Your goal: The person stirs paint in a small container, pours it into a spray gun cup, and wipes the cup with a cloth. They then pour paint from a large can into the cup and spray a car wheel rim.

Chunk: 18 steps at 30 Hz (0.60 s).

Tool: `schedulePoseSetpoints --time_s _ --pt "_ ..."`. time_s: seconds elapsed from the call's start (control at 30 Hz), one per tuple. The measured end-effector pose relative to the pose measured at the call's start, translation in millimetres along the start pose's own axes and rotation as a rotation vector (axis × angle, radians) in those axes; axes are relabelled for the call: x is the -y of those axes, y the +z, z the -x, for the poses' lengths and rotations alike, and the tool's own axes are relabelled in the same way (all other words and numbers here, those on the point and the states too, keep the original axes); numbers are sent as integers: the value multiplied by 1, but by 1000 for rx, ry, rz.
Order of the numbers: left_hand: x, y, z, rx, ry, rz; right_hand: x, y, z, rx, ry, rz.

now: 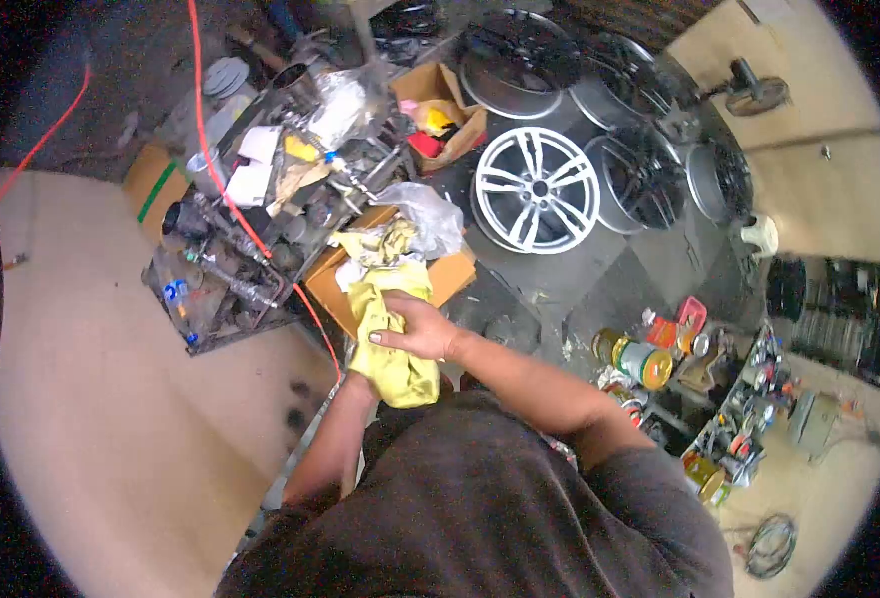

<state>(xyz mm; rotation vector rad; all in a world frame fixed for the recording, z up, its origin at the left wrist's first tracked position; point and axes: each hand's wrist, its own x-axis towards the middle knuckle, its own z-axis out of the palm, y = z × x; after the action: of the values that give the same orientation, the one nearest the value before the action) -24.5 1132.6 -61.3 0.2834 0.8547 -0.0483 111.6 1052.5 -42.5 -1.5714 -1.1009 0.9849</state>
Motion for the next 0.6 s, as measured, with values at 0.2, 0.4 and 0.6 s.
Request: schedulePoseSetpoints --time_s 0.2,0.4,0.6 --pt "-21 7 -9 277 -142 -360 18 -33 34 161 70 421" --pt "19 42 -14 184 -66 -444 20 -54 61 213 241 715" --pt "31 56 -27 -125 536 -996 -9 -50 76 17 324 722"
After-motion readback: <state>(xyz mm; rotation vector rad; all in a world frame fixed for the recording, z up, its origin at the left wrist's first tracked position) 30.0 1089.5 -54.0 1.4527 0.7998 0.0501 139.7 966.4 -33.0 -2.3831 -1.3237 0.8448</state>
